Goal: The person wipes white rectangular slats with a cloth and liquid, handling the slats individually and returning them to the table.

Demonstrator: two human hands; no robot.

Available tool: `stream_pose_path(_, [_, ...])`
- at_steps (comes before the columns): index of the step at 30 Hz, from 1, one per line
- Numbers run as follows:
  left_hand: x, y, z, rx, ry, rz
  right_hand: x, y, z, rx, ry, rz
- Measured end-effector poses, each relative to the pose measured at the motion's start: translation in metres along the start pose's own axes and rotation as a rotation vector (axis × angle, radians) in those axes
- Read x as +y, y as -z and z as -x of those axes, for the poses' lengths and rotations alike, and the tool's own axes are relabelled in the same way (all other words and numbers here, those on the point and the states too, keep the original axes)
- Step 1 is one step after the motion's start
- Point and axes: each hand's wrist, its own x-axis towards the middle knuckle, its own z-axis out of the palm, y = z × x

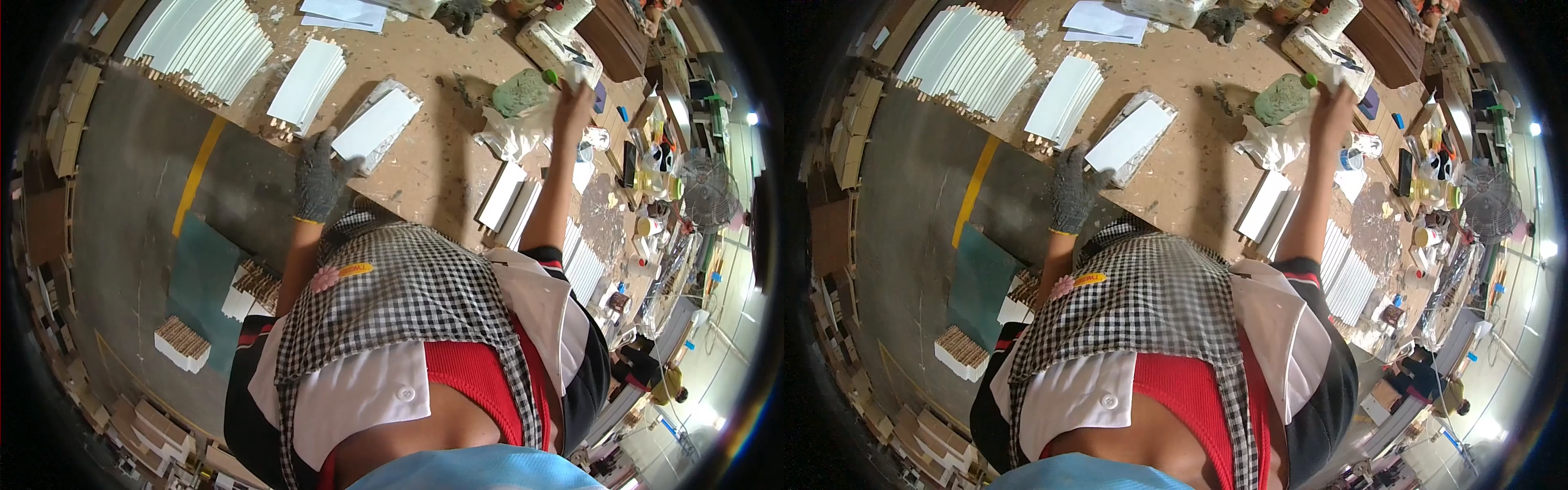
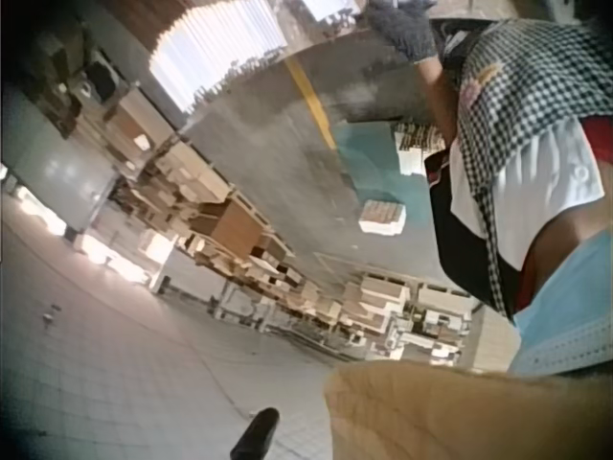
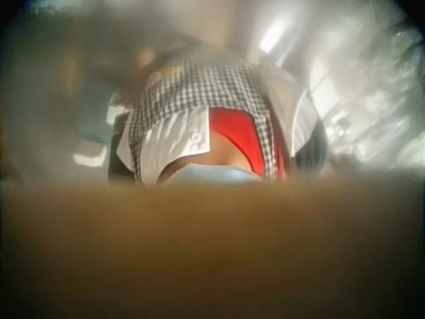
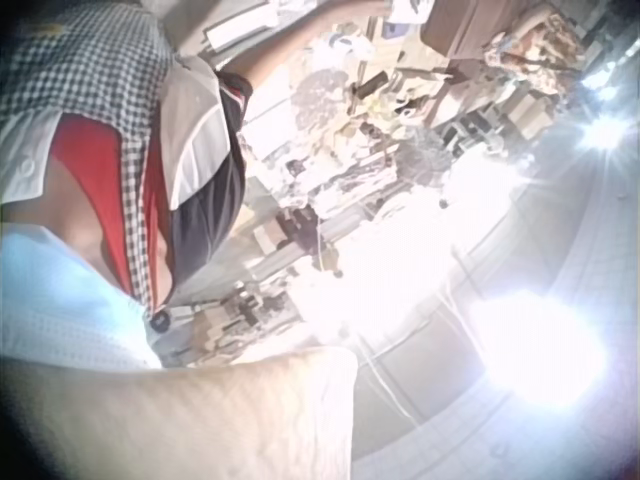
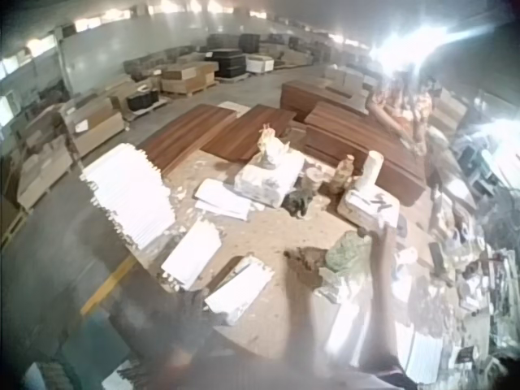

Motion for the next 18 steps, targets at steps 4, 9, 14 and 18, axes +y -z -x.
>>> stream_pose_path(4, [-0.009, -0.027, 0.014, 0.109, -0.114, 0.386, -0.094, 0.082, 0.002, -0.394, -0.425, -0.686])
stream_pose_path(9, [0.018, -0.016, 0.002, 0.099, 0.140, 0.523, -0.227, 0.029, 0.124, -0.983, 0.102, -0.475])
stream_pose_path(14, [0.002, -0.037, -0.005, 0.136, 0.026, 0.571, -0.233, -0.050, 0.201, -0.651, 0.597, -0.444])
stream_pose_path(18, [0.001, -0.037, 0.003, 0.182, -0.018, 0.511, -0.233, -0.059, 0.181, -0.651, 0.428, -0.137])
